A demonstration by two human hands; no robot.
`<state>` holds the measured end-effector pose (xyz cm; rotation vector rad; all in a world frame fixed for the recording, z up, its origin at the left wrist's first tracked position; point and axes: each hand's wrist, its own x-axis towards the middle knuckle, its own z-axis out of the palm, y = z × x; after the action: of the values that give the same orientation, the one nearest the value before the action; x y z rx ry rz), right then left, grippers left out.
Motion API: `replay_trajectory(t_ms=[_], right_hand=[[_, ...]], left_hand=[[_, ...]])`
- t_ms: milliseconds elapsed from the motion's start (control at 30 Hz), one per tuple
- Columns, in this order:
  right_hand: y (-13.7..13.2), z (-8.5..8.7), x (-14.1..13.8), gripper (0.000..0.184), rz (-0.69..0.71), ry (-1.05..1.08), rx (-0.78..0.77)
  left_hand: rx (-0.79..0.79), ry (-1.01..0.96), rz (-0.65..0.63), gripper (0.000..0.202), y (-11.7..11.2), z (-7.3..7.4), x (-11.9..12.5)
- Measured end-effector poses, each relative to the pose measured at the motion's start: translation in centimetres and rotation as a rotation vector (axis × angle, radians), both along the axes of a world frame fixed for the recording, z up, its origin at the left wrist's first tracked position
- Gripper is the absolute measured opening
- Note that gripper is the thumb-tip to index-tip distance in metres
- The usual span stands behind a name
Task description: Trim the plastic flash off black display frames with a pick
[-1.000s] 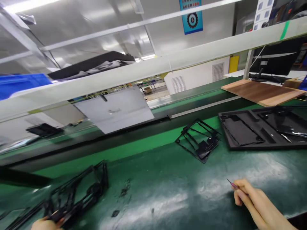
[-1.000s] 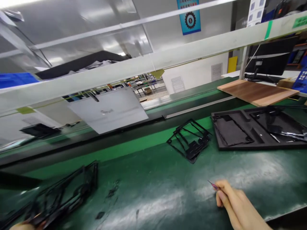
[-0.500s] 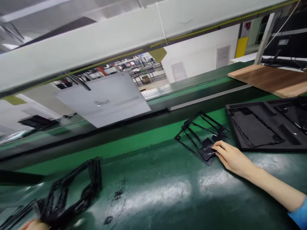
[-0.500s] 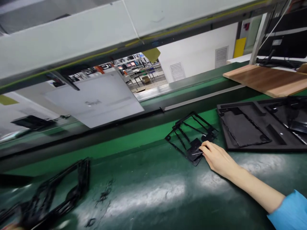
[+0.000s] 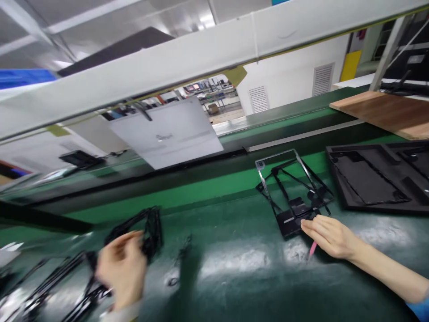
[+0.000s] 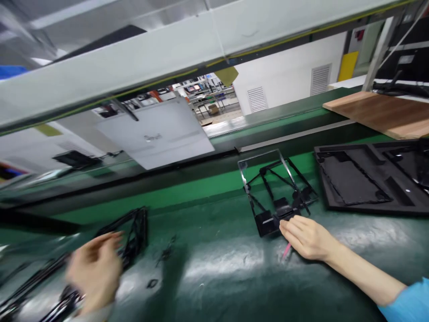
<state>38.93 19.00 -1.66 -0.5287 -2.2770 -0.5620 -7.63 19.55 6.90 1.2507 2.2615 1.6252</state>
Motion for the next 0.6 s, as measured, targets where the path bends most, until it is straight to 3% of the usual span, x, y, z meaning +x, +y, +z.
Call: replay_trajectory(t_ms=[133, 200, 300, 433, 600], right_hand=[[-2.4, 1.1, -3.6, 0.030, 0.084, -0.001, -0.021], [-3.7, 1.1, -5.6, 0.033, 0.137, -0.001, -0.072], [-5.7, -0.1, -7.8, 0.042, 0.201, -0.011, -0.157], [-7.4, -2.1, -9.0, 0.050, 0.260, 0.009, -0.248], [-7.5, -1.4, -8.9, 0.056, 0.275, -0.077, -0.330]], left_hand=[[-0.081, -0.232, -0.552, 0.073, -0.2, -3.7, 7.6], [-0.103, -0.329, -0.716, 0.081, 0.1, -5.4, 10.9], [-0.072, -0.429, -0.783, 0.066, 0.7, -7.1, 13.2], [-0.045, -0.544, -0.804, 0.064, 0.8, -8.4, 12.5], [-0.062, -0.653, -0.822, 0.065, 0.3, -9.1, 11.5]])
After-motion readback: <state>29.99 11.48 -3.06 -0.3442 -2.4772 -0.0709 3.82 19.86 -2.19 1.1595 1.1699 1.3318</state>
